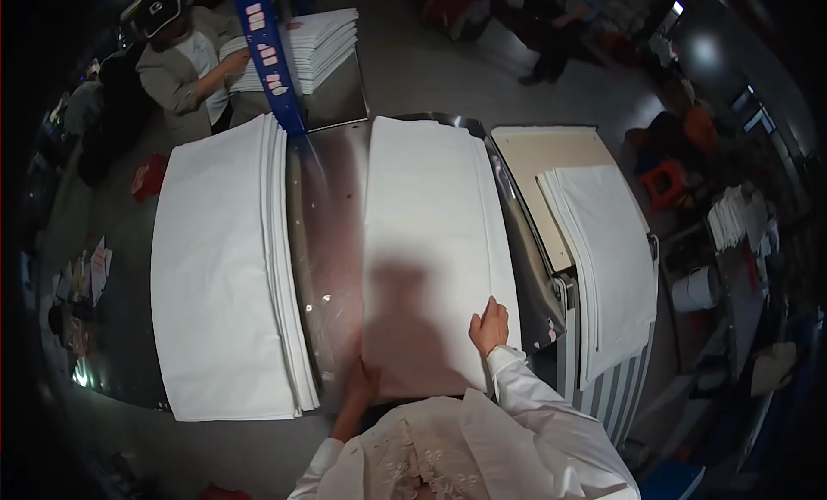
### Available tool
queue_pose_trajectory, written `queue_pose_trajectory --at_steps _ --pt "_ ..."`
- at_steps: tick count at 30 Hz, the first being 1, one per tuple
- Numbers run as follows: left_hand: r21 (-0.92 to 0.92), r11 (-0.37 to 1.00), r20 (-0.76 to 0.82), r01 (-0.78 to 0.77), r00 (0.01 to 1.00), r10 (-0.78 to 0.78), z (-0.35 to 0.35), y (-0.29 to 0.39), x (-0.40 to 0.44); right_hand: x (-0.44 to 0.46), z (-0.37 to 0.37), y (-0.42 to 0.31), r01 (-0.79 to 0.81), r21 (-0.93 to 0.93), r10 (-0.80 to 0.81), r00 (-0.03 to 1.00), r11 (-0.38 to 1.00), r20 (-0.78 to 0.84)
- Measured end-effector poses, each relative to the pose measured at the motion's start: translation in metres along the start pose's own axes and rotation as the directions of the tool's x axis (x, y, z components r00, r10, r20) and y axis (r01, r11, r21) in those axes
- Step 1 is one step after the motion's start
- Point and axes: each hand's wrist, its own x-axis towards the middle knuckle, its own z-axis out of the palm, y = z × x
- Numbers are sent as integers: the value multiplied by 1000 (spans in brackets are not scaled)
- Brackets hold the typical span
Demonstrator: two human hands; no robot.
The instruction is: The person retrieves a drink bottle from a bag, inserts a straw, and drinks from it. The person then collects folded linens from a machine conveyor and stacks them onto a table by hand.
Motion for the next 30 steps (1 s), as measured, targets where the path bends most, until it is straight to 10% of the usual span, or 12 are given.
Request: queue_pose_trajectory --at_steps 2,7,13,20,22,25,28,30 --pt "12 978 28 210 977 -210 18 -5 -7 8 2 5 -85 26 85 996 996 29" --pt "-111 976 67 186 981 -180 14 7 -10 53 9 19 -340 182 293 925 923 240" --pt "-395 918 201 -46 970 135 -32 151 28 147 11 1 242 317 -240 970 917 -47" --pt "-482 876 131 -11 988 84 -60 147 -11 166 -99 -10 243 545 -261 964 802 -47" --pt "-399 875 158 276 960 -231 -6 74 -23 150 -45 42 152 334 -179 982 930 52" --pt "-65 981 -33 183 982 -185 66 -14 -38 103 2 75 -64 -106 80 984 992 158" --pt "238 970 -329 -45 936 124 48 17 -38 89 14 64 -226 -160 219 974 961 -61" --pt "296 955 -236 19 970 54 39 12 -39 88 13 67 -230 -120 228 973 966 -32"
